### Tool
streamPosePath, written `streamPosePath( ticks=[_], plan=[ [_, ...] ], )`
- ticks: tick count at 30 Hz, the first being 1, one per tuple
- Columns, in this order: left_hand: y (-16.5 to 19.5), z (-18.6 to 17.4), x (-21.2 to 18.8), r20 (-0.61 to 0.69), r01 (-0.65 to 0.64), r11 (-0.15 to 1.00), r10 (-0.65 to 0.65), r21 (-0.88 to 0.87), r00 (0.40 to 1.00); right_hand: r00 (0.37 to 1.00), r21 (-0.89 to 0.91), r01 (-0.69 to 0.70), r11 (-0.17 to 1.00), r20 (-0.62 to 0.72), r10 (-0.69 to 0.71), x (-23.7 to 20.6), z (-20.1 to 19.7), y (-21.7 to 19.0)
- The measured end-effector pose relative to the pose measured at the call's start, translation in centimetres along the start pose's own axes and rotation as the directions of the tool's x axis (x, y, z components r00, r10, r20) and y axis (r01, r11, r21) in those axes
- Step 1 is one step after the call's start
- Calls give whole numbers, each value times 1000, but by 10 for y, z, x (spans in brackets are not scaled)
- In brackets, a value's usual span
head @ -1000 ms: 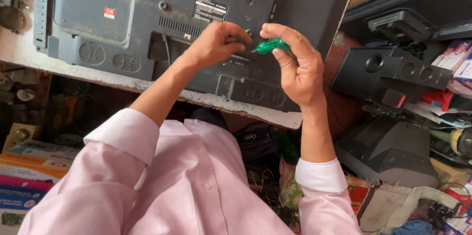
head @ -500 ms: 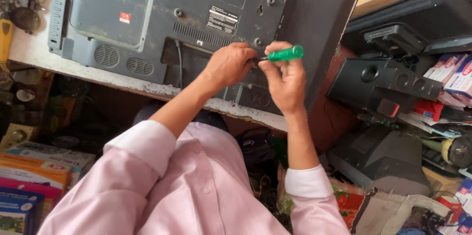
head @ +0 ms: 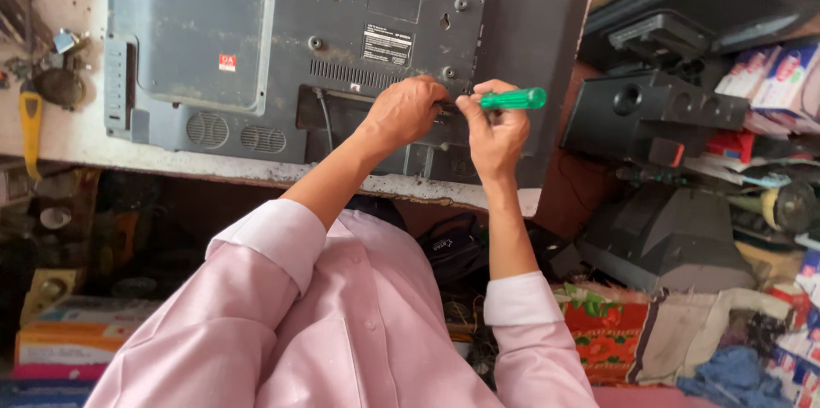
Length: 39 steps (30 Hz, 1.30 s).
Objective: The person uses a green-handled screwdriver to remove multiple screws from the back panel of a CRT television. They systematically loosen and remove screws from various locations on the casing, placing them aside on the workbench.
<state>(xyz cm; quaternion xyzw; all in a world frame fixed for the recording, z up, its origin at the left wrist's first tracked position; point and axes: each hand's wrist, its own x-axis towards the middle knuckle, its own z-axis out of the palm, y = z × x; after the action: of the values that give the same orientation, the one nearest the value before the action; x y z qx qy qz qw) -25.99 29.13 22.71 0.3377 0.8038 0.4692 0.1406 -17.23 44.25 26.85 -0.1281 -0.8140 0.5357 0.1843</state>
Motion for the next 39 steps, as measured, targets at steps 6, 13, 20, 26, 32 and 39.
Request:
streamPosePath(
  ticks=[6,13,20,26,32,39],
  plan=[
    [-7,3,5,49,-15,1000,15,-12,999,1000,209,28,978,7,-30,-6,3,-2],
    [-12,12,9,92,-24,999,21,32,996,987,-179,41,983,-145,-67,-17,16,-7],
    [-3,6,8,56,-14,999,11,40,998,992,44,85,995,-98,-80,-17,12,-11],
    [2,9,2,35,-39,991,34,132,999,986,197,108,974,-149,-80,-9,-6,-6],
    [-7,5,3,-21,183,798,-237,-575,971,974,342,45,939,-225,35,0,-42,-4],
    [-14,-23,-17,193,220,79,-255,-972,947,972,548,-35,836,-175,155,14,-50,7]
  ],
)
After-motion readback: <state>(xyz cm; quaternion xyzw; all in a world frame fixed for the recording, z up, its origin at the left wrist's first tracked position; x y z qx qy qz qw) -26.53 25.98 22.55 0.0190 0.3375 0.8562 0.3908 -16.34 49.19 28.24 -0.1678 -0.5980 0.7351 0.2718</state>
